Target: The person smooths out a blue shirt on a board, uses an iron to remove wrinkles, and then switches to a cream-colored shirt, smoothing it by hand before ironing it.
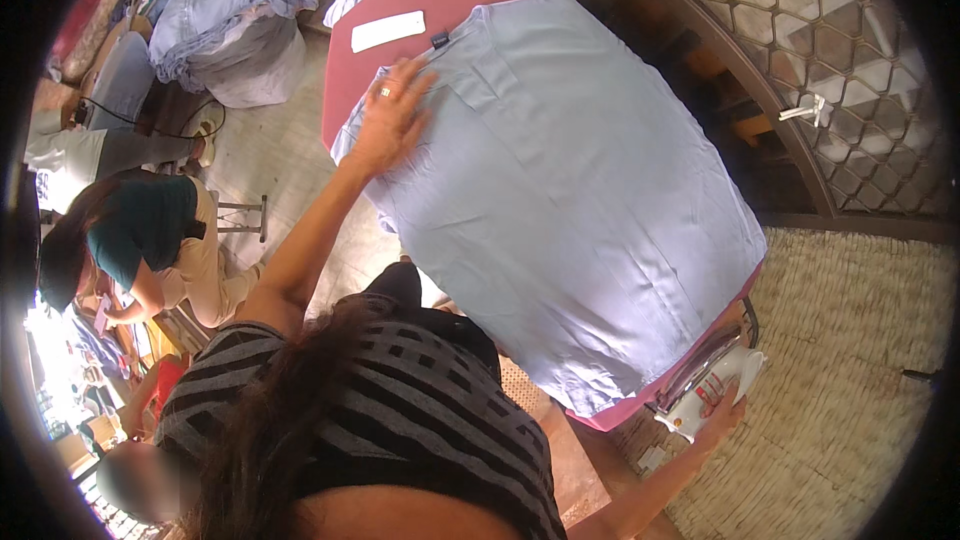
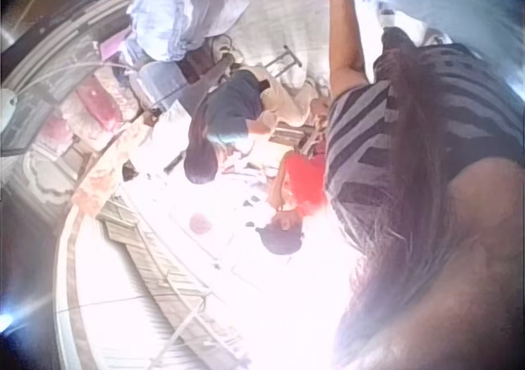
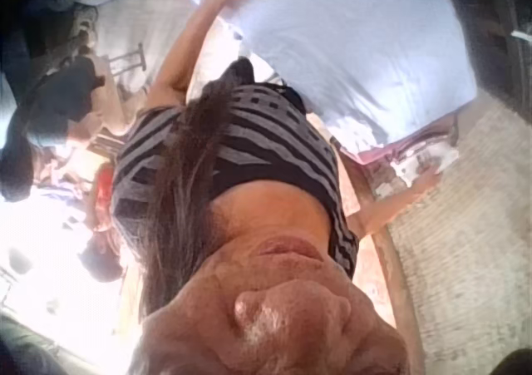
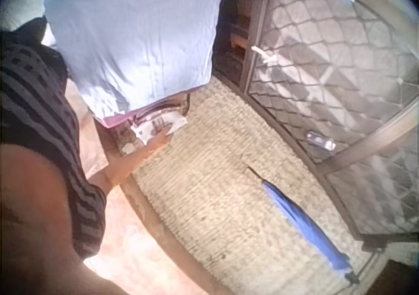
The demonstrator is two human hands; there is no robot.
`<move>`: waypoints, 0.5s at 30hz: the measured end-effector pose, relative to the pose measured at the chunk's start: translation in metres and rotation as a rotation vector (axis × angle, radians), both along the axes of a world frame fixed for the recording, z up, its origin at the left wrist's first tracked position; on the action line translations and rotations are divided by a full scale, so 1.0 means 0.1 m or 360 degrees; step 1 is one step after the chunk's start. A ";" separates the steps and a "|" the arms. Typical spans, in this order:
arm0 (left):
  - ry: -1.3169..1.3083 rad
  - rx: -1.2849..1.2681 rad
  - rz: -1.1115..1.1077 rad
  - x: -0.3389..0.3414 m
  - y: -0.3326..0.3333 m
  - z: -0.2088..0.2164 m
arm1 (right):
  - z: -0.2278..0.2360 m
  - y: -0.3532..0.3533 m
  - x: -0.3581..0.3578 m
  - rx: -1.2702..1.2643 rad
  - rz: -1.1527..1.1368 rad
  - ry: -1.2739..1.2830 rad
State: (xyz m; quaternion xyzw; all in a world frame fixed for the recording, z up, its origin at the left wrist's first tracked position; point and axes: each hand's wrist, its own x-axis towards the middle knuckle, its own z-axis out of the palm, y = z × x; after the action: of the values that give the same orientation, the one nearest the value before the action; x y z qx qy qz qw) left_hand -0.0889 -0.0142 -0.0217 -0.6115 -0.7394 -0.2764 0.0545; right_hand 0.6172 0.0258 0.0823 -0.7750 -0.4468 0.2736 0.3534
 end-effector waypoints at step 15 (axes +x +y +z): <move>-0.0986 0.0053 0.0172 -0.93 0.02 0.08 | 0.59 -0.25 -4.14 0.0029 0.1722 -0.0604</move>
State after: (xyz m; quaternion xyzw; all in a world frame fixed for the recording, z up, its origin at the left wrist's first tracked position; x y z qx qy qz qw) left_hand -0.1823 -0.0122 -0.0136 -0.4569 -0.7476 -0.4585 -0.1487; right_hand 0.2037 0.0006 0.1415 -0.4685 -0.8378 0.2677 0.0833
